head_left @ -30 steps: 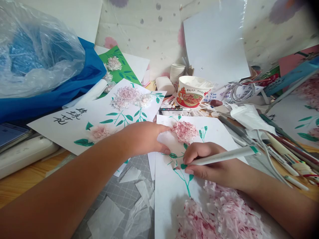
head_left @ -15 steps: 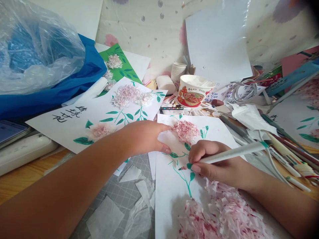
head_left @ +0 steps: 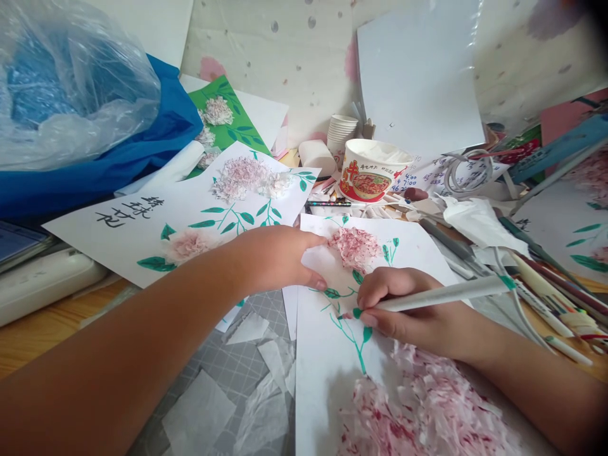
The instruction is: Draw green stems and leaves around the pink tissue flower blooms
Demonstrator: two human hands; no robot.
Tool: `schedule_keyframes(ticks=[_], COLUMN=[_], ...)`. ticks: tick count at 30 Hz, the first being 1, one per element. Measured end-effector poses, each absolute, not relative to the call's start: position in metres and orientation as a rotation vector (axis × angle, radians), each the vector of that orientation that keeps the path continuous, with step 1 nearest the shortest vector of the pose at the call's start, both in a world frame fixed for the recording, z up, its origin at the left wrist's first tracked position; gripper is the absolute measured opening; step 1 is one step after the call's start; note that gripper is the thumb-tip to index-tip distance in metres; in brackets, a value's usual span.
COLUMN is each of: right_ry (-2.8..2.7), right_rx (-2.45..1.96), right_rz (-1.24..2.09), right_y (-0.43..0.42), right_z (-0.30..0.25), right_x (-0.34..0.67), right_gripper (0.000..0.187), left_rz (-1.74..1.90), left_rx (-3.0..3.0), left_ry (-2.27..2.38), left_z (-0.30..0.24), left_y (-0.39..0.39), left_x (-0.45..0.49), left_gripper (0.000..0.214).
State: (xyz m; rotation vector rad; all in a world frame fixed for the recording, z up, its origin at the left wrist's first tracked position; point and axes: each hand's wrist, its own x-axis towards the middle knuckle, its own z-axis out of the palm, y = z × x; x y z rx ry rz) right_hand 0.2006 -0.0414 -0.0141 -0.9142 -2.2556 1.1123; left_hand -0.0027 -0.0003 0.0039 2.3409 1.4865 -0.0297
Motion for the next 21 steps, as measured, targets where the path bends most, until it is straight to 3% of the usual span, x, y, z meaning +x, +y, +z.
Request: schedule_keyframes(ticks=[14, 21], right_ry=[-2.233, -2.190], right_rx=[-0.927, -0.946], right_rz=[1.187, 1.208], right_y=[-0.0416, -0.0408], right_z=[-0.0151, -0.0151], right_x=[0.1987, 0.1992], right_gripper=[0.008, 0.009], left_rz=[-0.040, -0.019], left_rx=[2.333, 2.335], left_ry=[1.440, 1.487], left_z=[0.0069, 0.0057], left_y=[-0.0014, -0.0017], left_x=[-0.0007, -0.0005], left_gripper=[0.055, 0.065])
